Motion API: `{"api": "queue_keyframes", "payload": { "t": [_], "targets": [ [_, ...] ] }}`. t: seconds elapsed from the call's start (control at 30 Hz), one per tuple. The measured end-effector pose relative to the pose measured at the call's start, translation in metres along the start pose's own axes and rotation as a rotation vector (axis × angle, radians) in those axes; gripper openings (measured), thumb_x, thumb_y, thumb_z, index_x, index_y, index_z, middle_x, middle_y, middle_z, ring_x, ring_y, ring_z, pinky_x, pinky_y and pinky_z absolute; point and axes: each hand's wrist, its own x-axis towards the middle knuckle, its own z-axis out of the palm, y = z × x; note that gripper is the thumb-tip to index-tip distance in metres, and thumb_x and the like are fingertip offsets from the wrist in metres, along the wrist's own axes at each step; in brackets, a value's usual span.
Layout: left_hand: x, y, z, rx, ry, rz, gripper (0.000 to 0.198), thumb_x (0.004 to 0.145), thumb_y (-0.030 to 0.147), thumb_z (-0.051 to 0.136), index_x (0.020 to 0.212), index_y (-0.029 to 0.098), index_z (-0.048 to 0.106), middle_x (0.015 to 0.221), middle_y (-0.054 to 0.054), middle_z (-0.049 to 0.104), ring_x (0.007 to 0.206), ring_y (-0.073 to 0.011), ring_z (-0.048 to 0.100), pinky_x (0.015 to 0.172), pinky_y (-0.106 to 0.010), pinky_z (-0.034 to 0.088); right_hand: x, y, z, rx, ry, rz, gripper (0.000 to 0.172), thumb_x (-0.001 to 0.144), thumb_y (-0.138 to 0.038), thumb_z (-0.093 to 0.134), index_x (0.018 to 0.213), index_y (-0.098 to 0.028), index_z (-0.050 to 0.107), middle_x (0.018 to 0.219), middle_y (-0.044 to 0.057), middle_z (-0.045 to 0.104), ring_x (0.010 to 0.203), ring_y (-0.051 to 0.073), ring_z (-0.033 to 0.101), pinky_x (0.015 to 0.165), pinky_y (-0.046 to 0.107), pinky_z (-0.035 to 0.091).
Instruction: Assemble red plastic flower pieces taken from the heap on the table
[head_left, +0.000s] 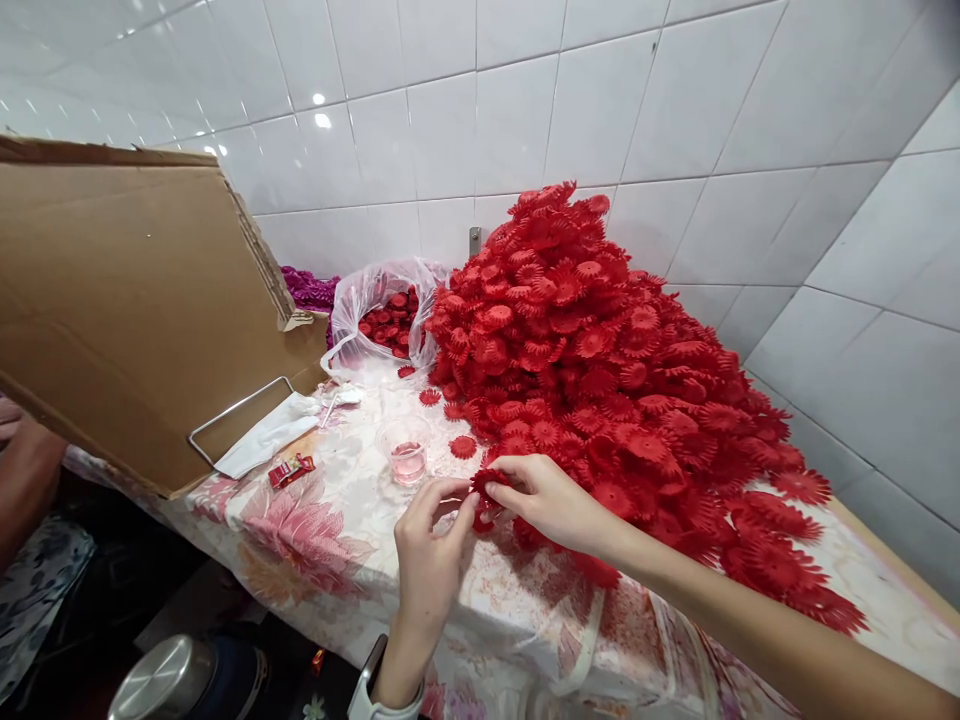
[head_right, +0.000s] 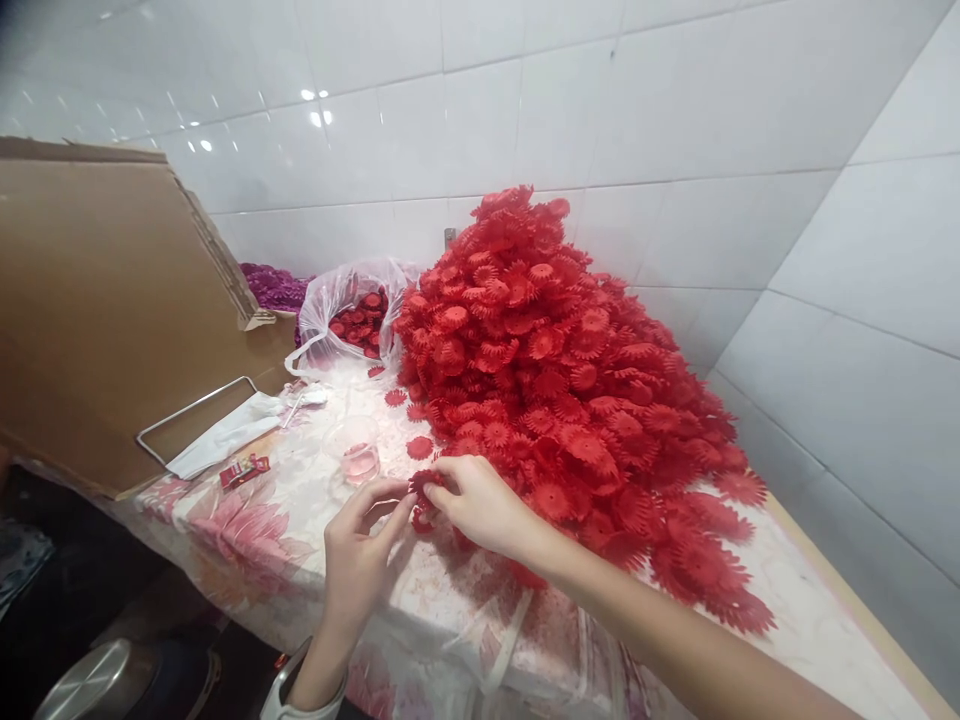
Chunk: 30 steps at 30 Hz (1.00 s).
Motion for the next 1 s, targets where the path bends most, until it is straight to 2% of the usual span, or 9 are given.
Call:
{"api": "queue_keyframes", "payload": {
  "t": [0.1,0.17,0.3,0.43,0.53,0.63,0.83,0.9,1.0],
  "targets": [
    [0.0,0.001,0.0,0.009,0.002,0.033,0.014,0.073,0.01,0.07,0.079,0.022,0.075,0.081,-0.002,0.07,0.079,-0.0184,0.063,0.074,-0.024,0.048,-0.006,-0.004,0.003,0.133,-0.043,0.048,0.011,0.077,-0.019,0.058,0.072,-0.016,0.067,0.066,0.001,0.066,0.067,0.017,0.061,0.063,0.027,0.047],
    [-0.001,0.003,0.0,0.023,0.005,0.06,0.016,0.073,0.01,0.07,0.079,0.024,0.077,0.083,-0.003,0.069,0.082,-0.0188,0.062,0.077,-0.025,0.047,-0.011,-0.005,0.006,0.251,-0.054,0.094,0.017,0.08,-0.027,0.056,0.078,-0.016,0.069,0.069,0.002,0.067,0.068,0.017,0.063,0.063,0.028,0.049],
    [-0.003,0.003,-0.001,0.119,-0.048,0.183,0.024,0.071,0.014,0.074,0.088,0.03,0.078,0.092,-0.004,0.069,0.087,-0.0215,0.062,0.081,-0.03,0.047,-0.022,-0.004,0.014,0.469,0.0,0.153,0.028,0.078,-0.04,0.056,0.084,-0.016,0.07,0.079,0.005,0.069,0.071,0.017,0.065,0.071,0.032,0.052],
    [-0.004,0.003,-0.006,0.258,-0.17,0.396,0.031,0.072,0.02,0.076,0.098,0.036,0.075,0.101,-0.005,0.07,0.094,-0.0247,0.06,0.084,-0.035,0.047,-0.04,-0.002,0.018,0.722,0.096,0.204,0.031,0.071,-0.046,0.068,0.08,-0.017,0.072,0.079,0.005,0.07,0.072,0.016,0.065,0.075,0.031,0.051],
    [-0.004,0.005,-0.008,0.341,-0.308,0.55,0.037,0.074,0.019,0.074,0.105,0.038,0.072,0.103,-0.005,0.073,0.094,-0.025,0.06,0.084,-0.036,0.048,-0.055,-0.002,0.019,0.955,0.175,0.253,0.03,0.061,-0.042,0.081,0.077,-0.018,0.074,0.08,0.005,0.072,0.075,0.016,0.065,0.073,0.028,0.051],
    [-0.007,0.005,-0.006,0.386,-0.375,0.638,0.041,0.076,0.016,0.071,0.11,0.039,0.07,0.107,-0.004,0.074,0.097,-0.0255,0.062,0.085,-0.036,0.046,-0.067,-0.001,0.02,1.034,0.213,0.265,0.03,0.062,-0.041,0.082,0.08,-0.019,0.075,0.083,0.005,0.073,0.078,0.017,0.066,0.074,0.028,0.051],
    [-0.016,0.009,0.0,0.268,-0.49,0.57,0.044,0.081,0.011,0.063,0.118,0.035,0.066,0.105,-0.005,0.075,0.097,-0.0246,0.065,0.086,-0.034,0.048,-0.088,0.011,0.018,1.025,0.311,0.216,0.032,0.066,-0.042,0.081,0.089,-0.022,0.075,0.086,0.005,0.074,0.077,0.018,0.068,0.071,0.028,0.051],
    [-0.018,0.014,0.004,0.217,-0.511,0.532,0.04,0.081,0.01,0.063,0.114,0.034,0.069,0.102,-0.004,0.076,0.095,-0.0233,0.066,0.084,-0.032,0.05,-0.094,0.016,0.017,0.971,0.325,0.181,0.033,0.068,-0.039,0.08,0.097,-0.023,0.074,0.095,0.006,0.074,0.083,0.019,0.068,0.075,0.03,0.052],
    [-0.019,0.022,0.01,0.151,-0.456,0.416,0.029,0.078,0.013,0.068,0.096,0.033,0.077,0.087,-0.002,0.079,0.088,-0.023,0.066,0.08,-0.031,0.051,-0.1,0.023,0.017,0.91,0.3,0.146,0.036,0.072,-0.039,0.078,0.104,-0.024,0.072,0.104,0.007,0.072,0.09,0.022,0.068,0.08,0.035,0.052]
  ]
}}
